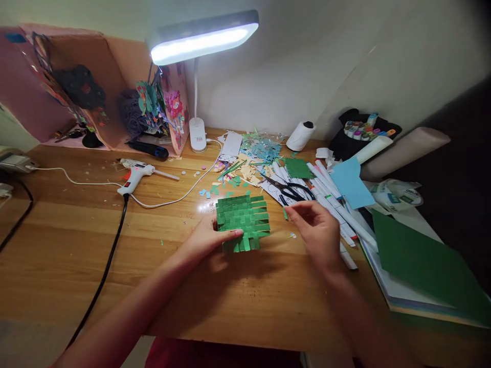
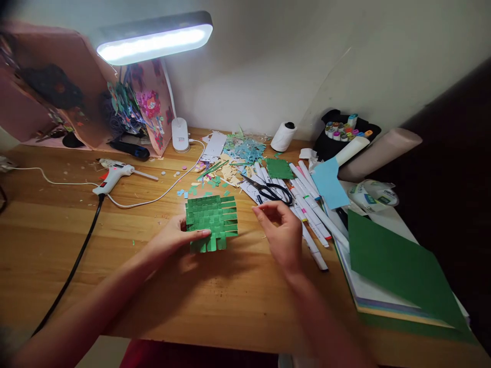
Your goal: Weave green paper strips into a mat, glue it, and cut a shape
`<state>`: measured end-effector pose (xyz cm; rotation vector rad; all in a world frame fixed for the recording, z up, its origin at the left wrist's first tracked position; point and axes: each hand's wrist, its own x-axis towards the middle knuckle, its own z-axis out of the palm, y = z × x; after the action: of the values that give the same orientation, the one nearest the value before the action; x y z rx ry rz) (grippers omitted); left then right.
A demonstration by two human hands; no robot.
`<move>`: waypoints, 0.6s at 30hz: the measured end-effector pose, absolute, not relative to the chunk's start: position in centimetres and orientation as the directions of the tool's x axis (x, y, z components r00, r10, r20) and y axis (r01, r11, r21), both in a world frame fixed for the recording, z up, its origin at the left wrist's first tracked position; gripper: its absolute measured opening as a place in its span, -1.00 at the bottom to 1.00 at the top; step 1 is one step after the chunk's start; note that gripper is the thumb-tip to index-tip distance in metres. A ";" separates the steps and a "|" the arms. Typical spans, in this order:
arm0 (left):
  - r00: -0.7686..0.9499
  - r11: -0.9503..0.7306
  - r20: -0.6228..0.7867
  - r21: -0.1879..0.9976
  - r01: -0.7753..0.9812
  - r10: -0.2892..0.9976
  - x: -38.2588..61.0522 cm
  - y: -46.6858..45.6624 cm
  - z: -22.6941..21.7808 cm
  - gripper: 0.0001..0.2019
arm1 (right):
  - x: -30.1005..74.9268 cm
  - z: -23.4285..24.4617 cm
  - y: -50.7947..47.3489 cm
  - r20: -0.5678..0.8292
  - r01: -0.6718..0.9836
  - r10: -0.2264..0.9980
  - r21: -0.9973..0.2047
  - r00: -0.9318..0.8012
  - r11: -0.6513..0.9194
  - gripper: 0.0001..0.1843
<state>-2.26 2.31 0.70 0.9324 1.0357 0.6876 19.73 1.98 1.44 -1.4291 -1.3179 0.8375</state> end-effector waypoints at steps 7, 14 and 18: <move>0.460 0.464 -0.413 0.886 0.002 0.786 -1.4 1.2 0.9 -0.62 | 17.9 2.1 0.3 0.512 0.560 0.844 -0.657 -0.159 0.505 -0.92; 0.577 0.392 -0.349 0.918 0.054 0.738 -0.4 0.1 0.7 -0.71 | 16.2 1.4 -0.3 0.467 0.584 0.854 -0.635 -0.231 0.505 -0.97; 0.581 0.334 -0.330 0.937 0.104 0.744 -0.3 0.2 0.5 -0.73 | 16.1 1.3 -0.3 0.432 0.591 0.858 -0.626 -0.279 0.508 -0.95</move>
<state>-0.32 0.17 0.54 1.1778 0.8841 0.4982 16.08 -0.31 1.26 -1.1848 -1.9914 0.4460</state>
